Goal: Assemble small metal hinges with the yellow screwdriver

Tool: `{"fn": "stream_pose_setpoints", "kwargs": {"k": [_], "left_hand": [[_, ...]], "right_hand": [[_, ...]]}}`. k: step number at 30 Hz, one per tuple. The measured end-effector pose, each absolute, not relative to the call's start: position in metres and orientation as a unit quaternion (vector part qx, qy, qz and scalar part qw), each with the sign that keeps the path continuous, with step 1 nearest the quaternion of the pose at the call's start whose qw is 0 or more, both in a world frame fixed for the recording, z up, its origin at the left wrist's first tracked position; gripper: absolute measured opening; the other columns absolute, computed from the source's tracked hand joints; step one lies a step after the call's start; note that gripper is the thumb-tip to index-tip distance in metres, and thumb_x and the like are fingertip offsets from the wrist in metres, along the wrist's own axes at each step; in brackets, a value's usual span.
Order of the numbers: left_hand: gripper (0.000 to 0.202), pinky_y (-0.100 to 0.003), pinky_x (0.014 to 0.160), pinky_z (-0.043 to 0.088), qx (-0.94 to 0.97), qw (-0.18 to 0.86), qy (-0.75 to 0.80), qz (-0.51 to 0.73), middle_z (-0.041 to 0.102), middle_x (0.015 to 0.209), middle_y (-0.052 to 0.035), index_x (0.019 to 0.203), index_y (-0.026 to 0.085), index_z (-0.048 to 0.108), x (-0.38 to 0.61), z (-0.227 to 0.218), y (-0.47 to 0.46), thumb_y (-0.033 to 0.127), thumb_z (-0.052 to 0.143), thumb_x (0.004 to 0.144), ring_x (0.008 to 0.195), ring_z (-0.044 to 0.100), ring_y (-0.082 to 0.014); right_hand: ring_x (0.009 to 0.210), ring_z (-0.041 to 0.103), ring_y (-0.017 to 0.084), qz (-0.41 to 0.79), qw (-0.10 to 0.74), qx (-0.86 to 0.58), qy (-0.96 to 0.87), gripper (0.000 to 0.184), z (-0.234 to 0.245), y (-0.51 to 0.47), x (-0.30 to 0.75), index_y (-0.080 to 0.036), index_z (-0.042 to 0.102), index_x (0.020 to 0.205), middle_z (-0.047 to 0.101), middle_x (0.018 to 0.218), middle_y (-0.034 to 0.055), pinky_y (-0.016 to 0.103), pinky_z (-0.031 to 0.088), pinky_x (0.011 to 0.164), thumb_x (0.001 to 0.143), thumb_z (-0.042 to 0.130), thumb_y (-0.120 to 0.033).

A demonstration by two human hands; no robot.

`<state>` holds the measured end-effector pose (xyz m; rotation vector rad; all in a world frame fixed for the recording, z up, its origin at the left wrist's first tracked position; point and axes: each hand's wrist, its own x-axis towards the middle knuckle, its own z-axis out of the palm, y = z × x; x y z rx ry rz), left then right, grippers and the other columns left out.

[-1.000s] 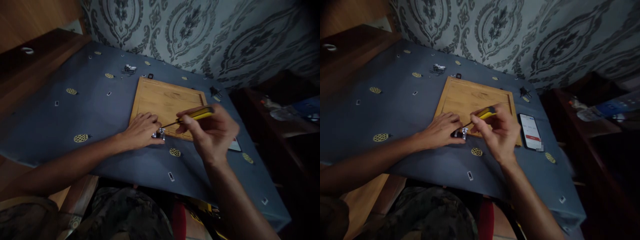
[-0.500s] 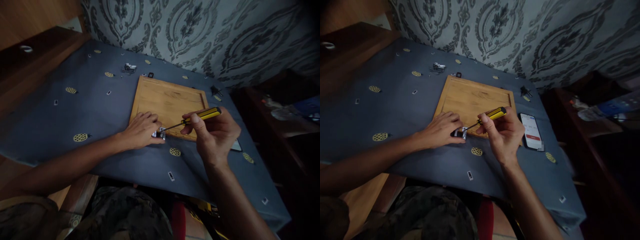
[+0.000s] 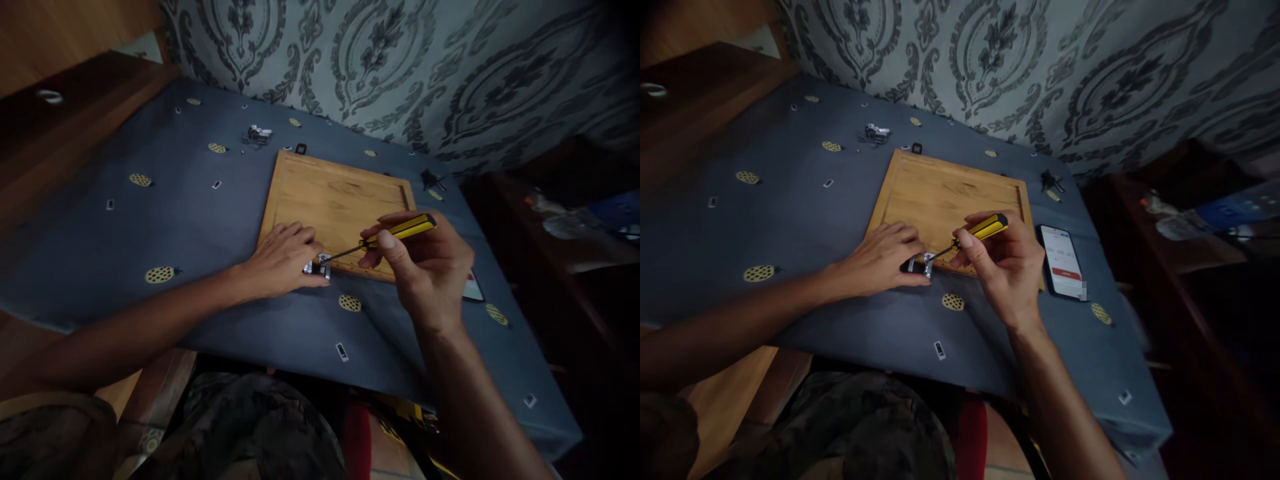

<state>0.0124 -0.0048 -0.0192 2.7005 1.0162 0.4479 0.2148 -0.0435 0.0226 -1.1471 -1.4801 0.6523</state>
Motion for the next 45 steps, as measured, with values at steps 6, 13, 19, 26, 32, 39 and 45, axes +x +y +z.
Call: {"fn": "stream_pose_setpoints", "kwargs": {"k": [6, 13, 19, 26, 32, 39, 45], "left_hand": [[0.042, -0.038, 0.090, 0.043, 0.920, 0.112, 0.345, 0.151, 0.066, 0.109, -0.0101, 0.110, 0.016, 0.073, 0.013, -0.018, -0.005, 0.053, 0.074, 0.090, 0.109, 0.057, -0.0283], [0.043, -0.037, 0.089, 0.042, 0.920, 0.108, 0.353, 0.133, 0.066, 0.108, -0.0099, 0.108, 0.015, 0.074, 0.014, -0.015, -0.005, 0.054, 0.073, 0.090, 0.108, 0.058, -0.0283], [0.043, -0.038, 0.091, 0.042, 0.919, 0.114, 0.356, 0.127, 0.066, 0.110, -0.0101, 0.109, 0.015, 0.074, 0.014, -0.014, -0.006, 0.054, 0.073, 0.091, 0.110, 0.058, -0.0285], [0.043, -0.038, 0.091, 0.042, 0.918, 0.117, 0.355, 0.133, 0.065, 0.111, -0.0104, 0.110, 0.015, 0.074, 0.013, -0.015, -0.005, 0.054, 0.073, 0.091, 0.110, 0.057, -0.0282], [0.043, -0.037, 0.089, 0.042, 0.919, 0.106, 0.355, 0.134, 0.066, 0.109, -0.0097, 0.109, 0.016, 0.073, 0.014, -0.017, -0.005, 0.055, 0.072, 0.091, 0.109, 0.057, -0.0281], [0.043, -0.038, 0.090, 0.041, 0.920, 0.103, 0.352, 0.140, 0.066, 0.109, -0.0097, 0.108, 0.016, 0.073, 0.014, -0.018, -0.005, 0.055, 0.073, 0.091, 0.109, 0.057, -0.0282], [0.043, -0.038, 0.091, 0.041, 0.919, 0.104, 0.355, 0.136, 0.066, 0.111, -0.0101, 0.110, 0.016, 0.073, 0.014, -0.018, -0.005, 0.054, 0.073, 0.091, 0.110, 0.057, -0.0287]], "right_hand": [[0.054, 0.069, 0.012, 0.282, 0.514, -0.480, -0.653, 0.019, 0.024, -0.045, 0.223, -0.026, 0.078, 0.095, 0.078, 0.090, 0.0011, 0.029, 0.060, 0.057, 0.088, 0.078, -0.044], [0.046, 0.063, 0.011, 0.275, 0.533, -0.488, -0.634, 0.027, 0.029, -0.045, 0.212, -0.025, 0.072, 0.076, 0.071, 0.073, -0.0025, 0.027, 0.056, 0.049, 0.079, 0.086, -0.048], [0.050, 0.068, 0.012, 0.284, 0.517, -0.492, -0.641, 0.028, 0.028, -0.045, 0.217, -0.025, 0.072, 0.084, 0.074, 0.076, -0.0013, 0.027, 0.059, 0.053, 0.080, 0.084, -0.049], [0.054, 0.071, 0.012, 0.306, 0.498, -0.479, -0.655, 0.025, 0.026, -0.046, 0.226, -0.024, 0.077, 0.097, 0.078, 0.093, 0.0016, 0.029, 0.062, 0.058, 0.086, 0.079, -0.047], [0.043, 0.063, 0.012, 0.276, 0.530, -0.494, -0.631, 0.026, 0.027, -0.045, 0.211, -0.024, 0.071, 0.075, 0.074, 0.072, -0.0014, 0.026, 0.053, 0.043, 0.078, 0.087, -0.044], [0.055, 0.071, 0.013, 0.324, 0.511, -0.467, -0.645, 0.030, 0.025, -0.045, 0.219, -0.026, 0.074, 0.103, 0.079, 0.092, 0.0012, 0.030, 0.063, 0.059, 0.084, 0.082, -0.047], [0.047, 0.065, 0.010, 0.297, 0.517, -0.473, -0.649, 0.024, 0.028, -0.045, 0.216, -0.022, 0.075, 0.084, 0.078, 0.087, 0.0014, 0.026, 0.059, 0.048, 0.082, 0.084, -0.045]]}}
